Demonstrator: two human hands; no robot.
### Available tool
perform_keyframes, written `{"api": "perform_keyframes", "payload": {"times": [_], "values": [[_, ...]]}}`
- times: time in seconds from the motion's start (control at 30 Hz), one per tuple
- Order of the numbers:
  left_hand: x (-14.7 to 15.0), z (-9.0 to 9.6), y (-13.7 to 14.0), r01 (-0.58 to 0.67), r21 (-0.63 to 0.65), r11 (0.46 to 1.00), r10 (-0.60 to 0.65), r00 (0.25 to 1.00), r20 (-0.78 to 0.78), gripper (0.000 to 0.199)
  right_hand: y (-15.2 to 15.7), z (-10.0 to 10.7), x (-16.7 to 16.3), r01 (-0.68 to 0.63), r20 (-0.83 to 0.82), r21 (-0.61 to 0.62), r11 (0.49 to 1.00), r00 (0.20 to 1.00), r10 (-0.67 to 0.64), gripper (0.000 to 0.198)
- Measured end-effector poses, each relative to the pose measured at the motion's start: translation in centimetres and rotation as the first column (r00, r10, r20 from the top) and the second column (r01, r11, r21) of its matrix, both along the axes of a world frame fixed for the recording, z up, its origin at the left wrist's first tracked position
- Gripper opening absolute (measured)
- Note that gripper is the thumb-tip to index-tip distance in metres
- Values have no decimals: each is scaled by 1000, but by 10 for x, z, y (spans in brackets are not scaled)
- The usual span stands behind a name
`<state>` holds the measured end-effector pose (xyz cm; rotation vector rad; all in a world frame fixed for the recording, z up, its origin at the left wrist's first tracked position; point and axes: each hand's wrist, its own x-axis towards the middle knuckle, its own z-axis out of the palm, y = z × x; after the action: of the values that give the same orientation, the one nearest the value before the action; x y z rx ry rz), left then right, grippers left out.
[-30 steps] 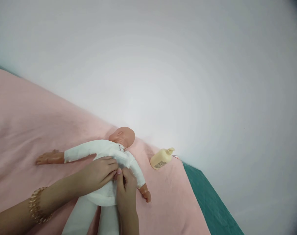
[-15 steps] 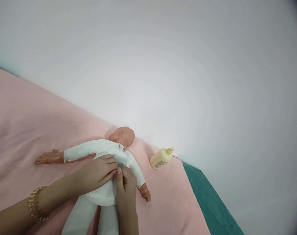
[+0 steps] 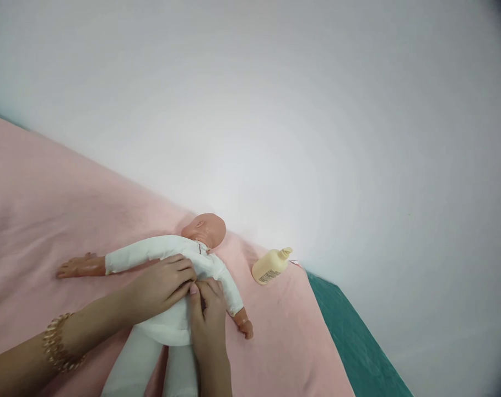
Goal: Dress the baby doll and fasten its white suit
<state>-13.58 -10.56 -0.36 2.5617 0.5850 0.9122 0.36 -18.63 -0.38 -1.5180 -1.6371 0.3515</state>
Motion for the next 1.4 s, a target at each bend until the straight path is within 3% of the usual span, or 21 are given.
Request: {"api": "perform_keyframes", "payload": {"times": [0.17, 0.3, 0.57, 0.9, 1.4], "values": [[0, 0, 2, -31, 37, 999, 30, 999, 30, 23, -1, -2, 1, 31, -25, 31, 999, 999, -30, 26], [-1, -4, 5, -67, 73, 995, 62, 996, 61, 27, 0, -3, 4, 27, -2, -21, 999, 1000, -27, 33], [0, -9, 7, -72, 38, 997, 71, 997, 26, 28, 4, -3, 6, -3, 4, -21, 1000, 1000, 4, 34], [3, -25, 13, -201, 130, 971, 199, 980, 30, 36, 13, -4, 11, -32, 16, -2, 999, 999, 32, 41], [2, -31, 19, -201, 55, 978, 199, 979, 48, 41, 18, -8, 13, -14, 101, -15, 1000, 995, 16, 48]]}}
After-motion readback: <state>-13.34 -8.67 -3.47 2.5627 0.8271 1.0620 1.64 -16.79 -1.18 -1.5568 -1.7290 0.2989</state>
